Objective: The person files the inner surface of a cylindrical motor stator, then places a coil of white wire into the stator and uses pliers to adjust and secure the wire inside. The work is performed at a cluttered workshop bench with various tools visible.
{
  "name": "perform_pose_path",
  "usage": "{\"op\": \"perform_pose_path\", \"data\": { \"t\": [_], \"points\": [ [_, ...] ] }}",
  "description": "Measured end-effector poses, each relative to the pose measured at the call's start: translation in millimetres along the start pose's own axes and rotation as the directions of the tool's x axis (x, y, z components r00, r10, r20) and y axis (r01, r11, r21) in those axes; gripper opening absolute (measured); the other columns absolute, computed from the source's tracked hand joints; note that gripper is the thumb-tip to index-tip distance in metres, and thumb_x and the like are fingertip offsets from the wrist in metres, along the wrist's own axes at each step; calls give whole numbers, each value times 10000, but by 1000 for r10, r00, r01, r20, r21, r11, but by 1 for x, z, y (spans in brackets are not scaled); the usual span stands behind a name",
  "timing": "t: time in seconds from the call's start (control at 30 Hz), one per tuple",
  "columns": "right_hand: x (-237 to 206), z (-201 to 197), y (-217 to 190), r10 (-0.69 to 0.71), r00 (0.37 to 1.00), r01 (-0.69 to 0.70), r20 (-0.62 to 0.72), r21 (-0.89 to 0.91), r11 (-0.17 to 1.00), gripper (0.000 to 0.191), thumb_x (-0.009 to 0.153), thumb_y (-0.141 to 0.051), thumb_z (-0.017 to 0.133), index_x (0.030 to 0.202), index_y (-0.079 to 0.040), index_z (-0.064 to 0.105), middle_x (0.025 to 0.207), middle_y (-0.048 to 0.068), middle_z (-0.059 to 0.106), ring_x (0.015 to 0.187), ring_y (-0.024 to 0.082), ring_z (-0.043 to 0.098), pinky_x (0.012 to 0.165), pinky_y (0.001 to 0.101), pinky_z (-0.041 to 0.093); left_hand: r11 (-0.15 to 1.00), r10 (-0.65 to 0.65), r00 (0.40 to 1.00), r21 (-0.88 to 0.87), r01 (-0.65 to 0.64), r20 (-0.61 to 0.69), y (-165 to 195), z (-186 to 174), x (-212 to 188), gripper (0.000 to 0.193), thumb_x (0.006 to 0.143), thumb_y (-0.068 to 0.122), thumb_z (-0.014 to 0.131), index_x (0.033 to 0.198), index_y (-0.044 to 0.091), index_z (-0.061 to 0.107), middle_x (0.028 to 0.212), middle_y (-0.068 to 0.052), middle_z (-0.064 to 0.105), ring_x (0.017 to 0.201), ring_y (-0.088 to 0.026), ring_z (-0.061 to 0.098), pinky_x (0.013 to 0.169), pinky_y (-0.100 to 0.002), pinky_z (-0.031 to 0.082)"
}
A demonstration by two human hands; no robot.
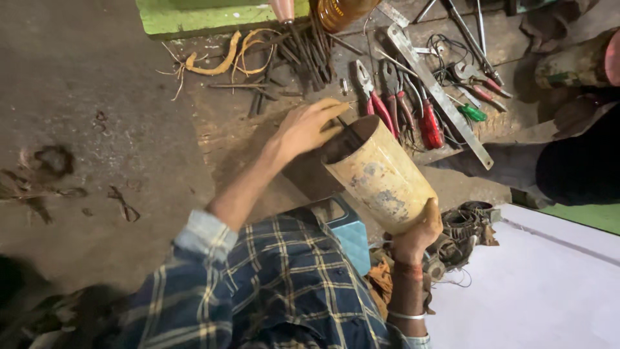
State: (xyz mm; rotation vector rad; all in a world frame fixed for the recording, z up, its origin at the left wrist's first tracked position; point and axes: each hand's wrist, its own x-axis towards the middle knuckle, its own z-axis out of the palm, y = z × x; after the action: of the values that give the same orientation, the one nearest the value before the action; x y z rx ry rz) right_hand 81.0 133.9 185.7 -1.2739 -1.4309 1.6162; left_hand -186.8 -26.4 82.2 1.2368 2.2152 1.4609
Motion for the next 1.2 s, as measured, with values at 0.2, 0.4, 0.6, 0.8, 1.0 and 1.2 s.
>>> {"op": "perform_pose_path", "data": {
  "t": [0.2, 0.4, 0.6, 0.8, 1.0, 1.2],
  "points": [
    [3, -5, 5, -1, 1000, 1, 30, -15, 1000, 475, 1030, -363, 526, 1228, 53, 643, 1145, 137, 684, 1001, 244, 670, 885, 357, 544, 950, 22, 948, 288, -119, 317, -19, -1, 42, 134, 821, 149, 716, 935, 155, 788, 1000, -85, 694, 934, -332, 693, 756, -462, 550],
    [10, -2, 4, -25, 1000, 26, 20, -51, 998, 529, 1019, -398, 537, 1291, 49, 621, 1227, 163, 659, 1091, 277, 665, 952, 389, 548, 947, -112, 993, 301, 113, -21, -21, -102, 4, 210, 943, 142, 678, 1137, 124, 756, 1182, -83, 695, 915, -329, 708, 771, -465, 572],
    [22, -2, 6, 122, 981, -123, 150, 0, 992, 633, 1007, -472, 469, 1401, 13, 566, 1374, 167, 631, 1243, 298, 639, 1074, 415, 522, 978, -150, 986, -160, 136, -77, 14, -66, -31, 309, 1006, 262, 693, 1280, 120, 701, 1315, -116, 667, 1143, -331, 693, 950, -400, 566],
    [40, -17, 17, 31, 986, -32, 166, 4, 999, 591, 1061, -431, 447, 1439, 14, 543, 1447, 157, 599, 1354, 285, 592, 1188, 417, 457, 977, 36, 980, -214, 7, 198, 14, 4, -16, 412, 739, 112, 721, 1148, 135, 761, 1082, -140, 711, 993, -375, 690, 843, -477, 548],
    [45, -25, 22, 47, 983, -52, 179, 24, 998, 585, 1050, -431, 424, 1408, 8, 573, 1411, 156, 621, 1314, 283, 610, 1151, 409, 480, 990, 128, 961, -89, -109, 247, 0, 34, -14, 180, 803, 82, 668, 925, 126, 791, 1008, -114, 717, 900, -360, 727, 751, -471, 583],
    [45, -19, 16, -9, 985, 9, 172, 0, 1000, 493, 1111, -390, 452, 1337, 26, 590, 1351, 149, 642, 1259, 264, 635, 1107, 406, 516, 981, 131, 940, 94, -168, 314, -2, 43, -24, 146, 793, 98, 671, 858, 6, 764, 938, -169, 716, 839, -340, 740, 659, -436, 607]
  ]
}}
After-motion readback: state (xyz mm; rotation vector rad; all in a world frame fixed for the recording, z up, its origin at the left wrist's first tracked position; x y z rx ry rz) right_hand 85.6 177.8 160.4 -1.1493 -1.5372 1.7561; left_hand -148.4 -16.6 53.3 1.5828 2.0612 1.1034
